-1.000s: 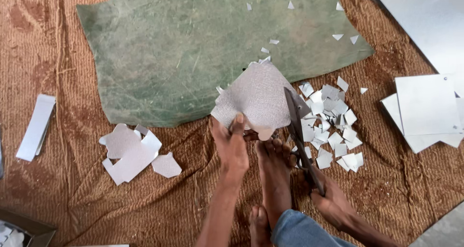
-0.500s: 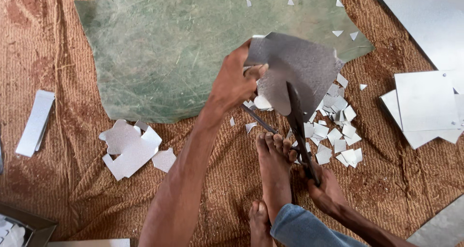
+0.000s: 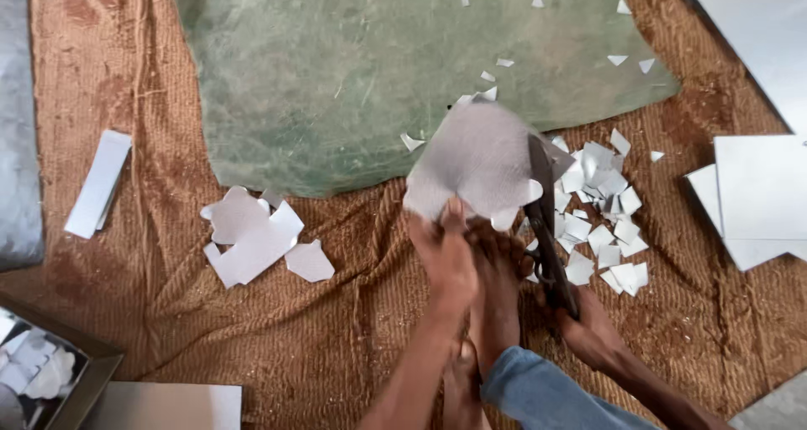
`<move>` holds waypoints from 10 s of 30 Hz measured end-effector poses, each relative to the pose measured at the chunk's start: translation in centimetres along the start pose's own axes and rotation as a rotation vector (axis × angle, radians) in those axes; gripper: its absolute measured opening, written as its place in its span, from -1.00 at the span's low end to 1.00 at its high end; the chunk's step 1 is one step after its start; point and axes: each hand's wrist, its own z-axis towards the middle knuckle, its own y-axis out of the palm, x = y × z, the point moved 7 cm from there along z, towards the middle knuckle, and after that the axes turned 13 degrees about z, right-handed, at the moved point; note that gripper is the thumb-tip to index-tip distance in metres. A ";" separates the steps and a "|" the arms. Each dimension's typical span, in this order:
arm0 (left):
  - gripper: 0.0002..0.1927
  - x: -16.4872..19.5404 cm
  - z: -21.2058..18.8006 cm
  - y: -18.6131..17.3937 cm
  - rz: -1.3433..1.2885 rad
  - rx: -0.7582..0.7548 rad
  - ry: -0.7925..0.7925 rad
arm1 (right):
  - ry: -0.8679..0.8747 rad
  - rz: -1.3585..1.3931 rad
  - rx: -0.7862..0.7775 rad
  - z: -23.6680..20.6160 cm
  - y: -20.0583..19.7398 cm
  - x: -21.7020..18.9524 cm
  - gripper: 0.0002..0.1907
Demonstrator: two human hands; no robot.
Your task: The person uses large shears to cut star-shaped pieces from square metal sheets. They hold each sheet with one hand and cut along the edges with the other, placing finished pieces into a nearby metal tray.
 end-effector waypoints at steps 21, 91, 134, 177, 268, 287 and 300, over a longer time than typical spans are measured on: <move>-0.47 1.6 1.8 -0.8 0.331 -0.086 0.252 | 0.191 -0.101 -0.085 -2.6 -1.1 -0.9 -0.17; -0.57 13.6 3.7 2.0 0.832 -0.575 0.316 | 0.000 -0.071 0.120 0.1 0.5 -0.3 -0.77; -0.51 9.1 2.9 4.2 0.787 -0.295 0.449 | -0.016 -0.096 0.024 -1.9 1.6 -3.1 -0.64; 0.30 24.2 -6.0 0.9 1.002 -0.292 1.358 | -0.009 0.211 -0.015 -2.3 1.7 -3.7 -0.40; -0.36 -1.1 -3.7 0.8 0.097 -0.201 -0.199 | 0.188 0.152 -0.096 -3.5 0.1 -2.6 0.04; -0.37 1.8 -3.7 0.9 0.053 -0.231 0.038 | -0.046 -0.194 0.053 -0.1 1.4 -3.3 -0.65; -0.40 0.3 -5.0 0.3 0.144 -0.194 -0.151 | 0.045 -0.031 0.043 -0.1 0.5 0.0 -0.46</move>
